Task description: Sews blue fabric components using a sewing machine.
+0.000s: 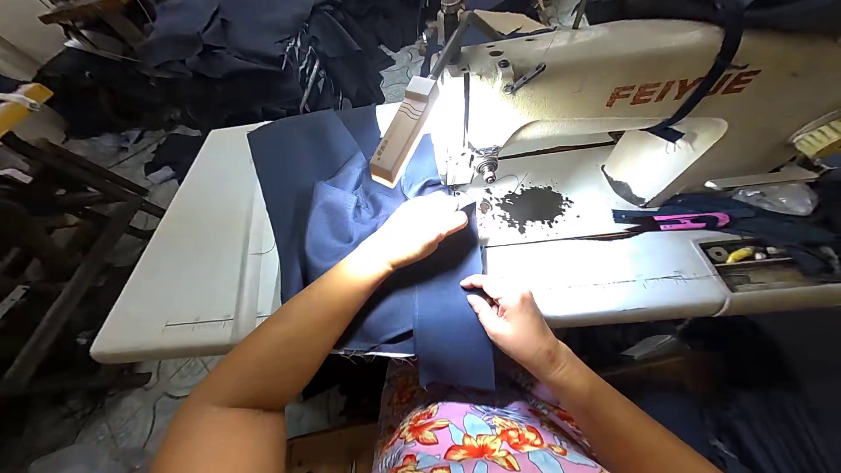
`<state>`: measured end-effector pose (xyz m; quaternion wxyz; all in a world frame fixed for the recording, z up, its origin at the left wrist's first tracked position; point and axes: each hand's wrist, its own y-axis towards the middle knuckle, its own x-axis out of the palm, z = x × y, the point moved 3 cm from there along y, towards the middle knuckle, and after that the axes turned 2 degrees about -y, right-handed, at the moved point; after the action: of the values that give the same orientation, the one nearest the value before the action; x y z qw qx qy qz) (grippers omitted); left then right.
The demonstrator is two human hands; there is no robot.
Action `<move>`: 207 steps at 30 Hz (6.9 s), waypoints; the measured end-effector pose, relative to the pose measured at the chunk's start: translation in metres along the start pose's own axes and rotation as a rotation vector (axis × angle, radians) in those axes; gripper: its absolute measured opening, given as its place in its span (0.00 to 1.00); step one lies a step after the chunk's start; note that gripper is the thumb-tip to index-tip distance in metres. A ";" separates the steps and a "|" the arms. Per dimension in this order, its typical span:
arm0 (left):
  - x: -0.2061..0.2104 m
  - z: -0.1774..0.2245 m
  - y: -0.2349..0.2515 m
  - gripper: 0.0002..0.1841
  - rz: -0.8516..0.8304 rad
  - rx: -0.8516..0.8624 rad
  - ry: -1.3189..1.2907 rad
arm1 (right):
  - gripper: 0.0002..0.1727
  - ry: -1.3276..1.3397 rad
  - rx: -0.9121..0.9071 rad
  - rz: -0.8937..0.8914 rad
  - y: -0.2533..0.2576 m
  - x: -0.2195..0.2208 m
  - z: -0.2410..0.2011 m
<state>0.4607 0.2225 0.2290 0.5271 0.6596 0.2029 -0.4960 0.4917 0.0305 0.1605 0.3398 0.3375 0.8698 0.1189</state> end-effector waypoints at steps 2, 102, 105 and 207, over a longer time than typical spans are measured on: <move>0.015 -0.015 -0.001 0.09 -0.081 -0.064 -0.008 | 0.14 0.005 0.033 -0.009 0.002 0.000 0.000; 0.062 -0.023 -0.040 0.27 -0.165 -0.548 -0.065 | 0.20 -0.346 0.299 -0.258 0.033 0.008 -0.016; 0.042 -0.019 -0.029 0.27 -0.295 -0.612 -0.145 | 0.19 -0.351 0.257 -0.234 0.036 0.009 -0.014; 0.028 -0.002 -0.074 0.25 -0.248 -0.403 -0.253 | 0.24 -0.441 -0.485 -0.414 0.072 -0.027 0.044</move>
<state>0.4151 0.2440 0.1682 0.6041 0.4441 0.3092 -0.5850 0.5724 0.0644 0.1732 0.6053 0.0823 0.7723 0.1746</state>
